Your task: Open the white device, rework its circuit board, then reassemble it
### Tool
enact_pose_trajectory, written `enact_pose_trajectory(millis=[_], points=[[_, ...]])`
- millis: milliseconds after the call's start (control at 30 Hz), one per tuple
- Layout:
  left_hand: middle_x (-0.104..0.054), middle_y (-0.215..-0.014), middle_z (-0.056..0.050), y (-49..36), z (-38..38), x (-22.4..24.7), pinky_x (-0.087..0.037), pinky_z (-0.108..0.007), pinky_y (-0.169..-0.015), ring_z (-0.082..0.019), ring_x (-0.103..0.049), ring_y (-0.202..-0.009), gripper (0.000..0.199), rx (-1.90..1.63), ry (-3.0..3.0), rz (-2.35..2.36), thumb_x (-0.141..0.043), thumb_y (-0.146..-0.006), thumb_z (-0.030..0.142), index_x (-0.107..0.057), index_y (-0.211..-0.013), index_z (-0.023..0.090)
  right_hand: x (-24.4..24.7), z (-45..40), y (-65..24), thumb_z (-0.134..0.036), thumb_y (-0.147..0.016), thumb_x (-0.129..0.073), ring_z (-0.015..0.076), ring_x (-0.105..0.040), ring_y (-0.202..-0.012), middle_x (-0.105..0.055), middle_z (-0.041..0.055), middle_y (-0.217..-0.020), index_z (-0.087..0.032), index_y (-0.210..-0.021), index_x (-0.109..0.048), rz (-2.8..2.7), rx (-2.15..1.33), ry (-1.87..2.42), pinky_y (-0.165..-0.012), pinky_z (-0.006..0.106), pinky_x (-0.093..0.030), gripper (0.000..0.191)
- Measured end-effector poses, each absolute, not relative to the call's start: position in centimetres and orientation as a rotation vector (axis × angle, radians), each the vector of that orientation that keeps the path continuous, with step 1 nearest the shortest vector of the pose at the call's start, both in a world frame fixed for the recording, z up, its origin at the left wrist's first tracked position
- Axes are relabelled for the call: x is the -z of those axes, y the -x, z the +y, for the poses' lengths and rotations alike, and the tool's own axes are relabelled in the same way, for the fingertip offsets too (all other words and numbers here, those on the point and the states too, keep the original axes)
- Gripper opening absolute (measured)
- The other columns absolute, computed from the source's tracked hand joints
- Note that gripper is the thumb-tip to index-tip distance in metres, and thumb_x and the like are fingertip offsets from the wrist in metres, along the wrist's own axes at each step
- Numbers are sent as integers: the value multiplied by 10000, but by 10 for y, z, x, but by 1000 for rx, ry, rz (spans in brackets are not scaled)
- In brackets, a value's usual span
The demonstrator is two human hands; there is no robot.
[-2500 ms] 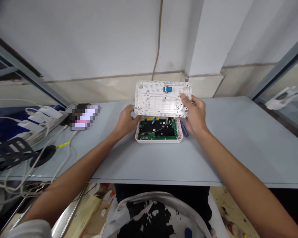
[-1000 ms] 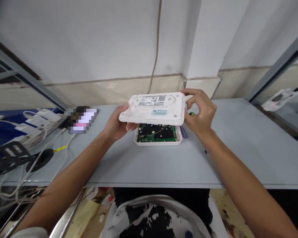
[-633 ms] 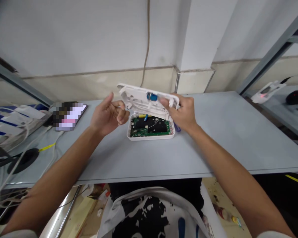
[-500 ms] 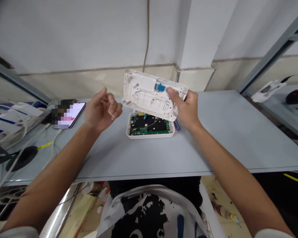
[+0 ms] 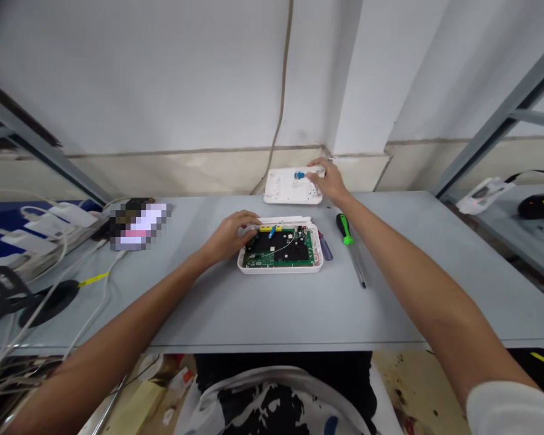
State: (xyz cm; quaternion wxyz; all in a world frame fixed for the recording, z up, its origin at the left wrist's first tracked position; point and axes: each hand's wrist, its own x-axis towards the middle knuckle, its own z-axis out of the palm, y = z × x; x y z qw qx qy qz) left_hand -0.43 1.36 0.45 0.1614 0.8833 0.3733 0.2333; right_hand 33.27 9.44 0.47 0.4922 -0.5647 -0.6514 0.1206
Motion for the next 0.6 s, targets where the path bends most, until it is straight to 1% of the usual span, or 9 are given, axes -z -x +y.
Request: enact_pose_trajectory(millis=[100,200,267,367,433,500,567,600], points=[[-730,-1264,-91,5,13,-6,-556,-468,-1040,-267,-666,-1168,272,-661,-2550,1062,-579,-927,141,-764,-1112,215,5,99,-324,-479,-865,-698,267,-680,-961,-777,101,-1119,-185,-1111,-737,-1715,-340,1414,-885,401,-548,386],[-732,-1251,-96,5,10,-6,-530,-499,-1080,-290,-631,-1189,261,-660,-2614,1078,-563,-964,165,-768,-1119,206,12,96,-320,-334,-827,-732,267,-698,-952,-803,102,-1071,-188,-1041,-775,-1851,-361,1449,-913,401,-533,263],[-723,-1248,-105,4,9,-5,-519,-520,-1101,-303,-606,-1206,248,-709,-2642,1116,-576,-972,182,-767,-1130,203,13,94,-318,-275,-819,-734,271,-710,-962,-814,103,-1057,-198,-1009,-794,-1934,-361,1467,-938,408,-525,214],[-684,-1336,-112,4,10,-3,-499,-526,-1150,-302,-573,-1301,258,-804,-2650,1142,-602,-972,196,-748,-1184,215,10,92,-315,-244,-848,-707,273,-720,-976,-819,107,-1089,-210,-1047,-810,-2027,-340,1483,-957,423,-527,226],[-644,-1441,-119,4,11,-2,-471,-521,-1198,-296,-539,-1393,275,-804,-2669,1098,-584,-989,206,-734,-1219,206,5,88,-312,-191,-824,-708,279,-722,-960,-820,112,-1063,-207,-1036,-823,-2081,-316,1493,-956,435,-534,241],[-587,-1544,-131,5,12,0,-427,-515,-1252,-292,-489,-1483,304,-755,-2687,1035,-540,-1014,218,-718,-1258,178,-4,80,-308,-136,-797,-701,303,-716,-978,-809,137,-1050,-185,-1030,-831,-2115,-267,1498,-985,469,-524,271],[-544,-1603,-133,6,14,1,-386,-509,-1293,-279,-443,-1544,345,-698,-2686,993,-495,-1027,212,-692,-1305,158,-16,64,-301,-123,-819,-670,328,-698,-1043,-784,168,-1110,-159,-1072,-824,-2128,-192,1477,-1025,501,-499,298],[-538,-1614,-127,6,14,2,-374,-508,-1303,-270,-428,-1560,368,-670,-2684,979,-474,-1025,195,-676,-1331,157,-23,53,-295,-127,-845,-645,326,-688,-1077,-771,169,-1157,-159,-1098,-816,-2137,-163,1448,-1028,494,-495,307]])
